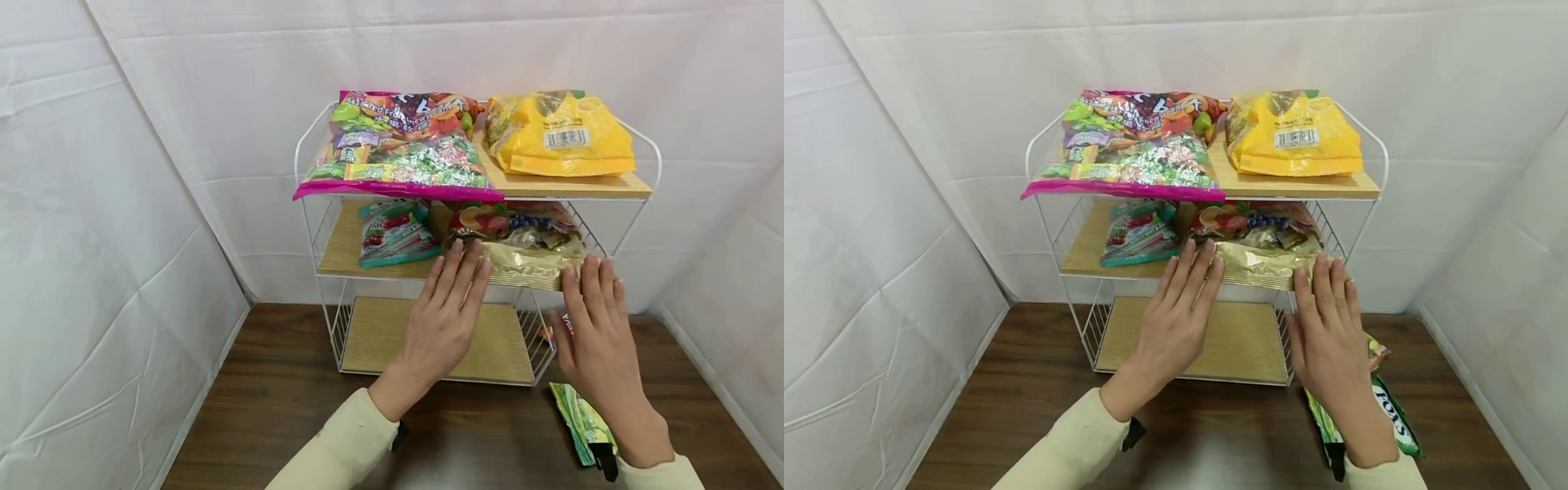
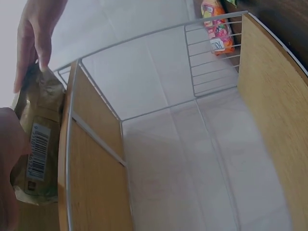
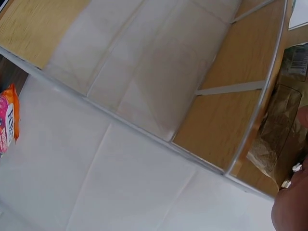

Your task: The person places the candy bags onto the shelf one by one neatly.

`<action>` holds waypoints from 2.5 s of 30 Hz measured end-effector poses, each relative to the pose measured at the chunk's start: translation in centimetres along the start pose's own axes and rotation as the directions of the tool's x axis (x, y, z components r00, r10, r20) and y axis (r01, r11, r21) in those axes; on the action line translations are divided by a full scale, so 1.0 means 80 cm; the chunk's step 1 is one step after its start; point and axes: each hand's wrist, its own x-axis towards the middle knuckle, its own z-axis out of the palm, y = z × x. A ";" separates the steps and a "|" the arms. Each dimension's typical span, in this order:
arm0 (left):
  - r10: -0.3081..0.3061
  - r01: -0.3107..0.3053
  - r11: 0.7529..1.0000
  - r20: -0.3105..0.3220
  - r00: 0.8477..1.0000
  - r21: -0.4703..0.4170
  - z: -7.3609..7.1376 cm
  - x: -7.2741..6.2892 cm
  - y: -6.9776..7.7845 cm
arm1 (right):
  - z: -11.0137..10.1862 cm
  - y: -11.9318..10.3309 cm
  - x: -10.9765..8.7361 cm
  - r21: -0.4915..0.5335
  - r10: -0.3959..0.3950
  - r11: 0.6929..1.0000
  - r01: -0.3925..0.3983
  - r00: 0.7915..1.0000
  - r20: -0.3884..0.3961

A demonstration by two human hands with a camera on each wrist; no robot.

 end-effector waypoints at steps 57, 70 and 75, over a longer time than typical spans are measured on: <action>-0.059 0.064 0.997 0.112 0.992 -0.040 0.016 -0.012 -0.013 | 0.018 0.019 -0.003 -0.013 0.009 1.000 -0.007 0.992 0.126; -0.085 0.098 0.991 0.145 0.986 -0.089 0.023 -0.027 -0.004 | 0.022 0.018 -0.019 0.007 0.013 1.000 -0.014 0.989 0.149; -0.097 0.109 0.990 0.124 0.988 -0.091 0.028 -0.030 -0.002 | 0.013 0.015 -0.018 0.088 -0.014 0.996 0.005 0.995 0.102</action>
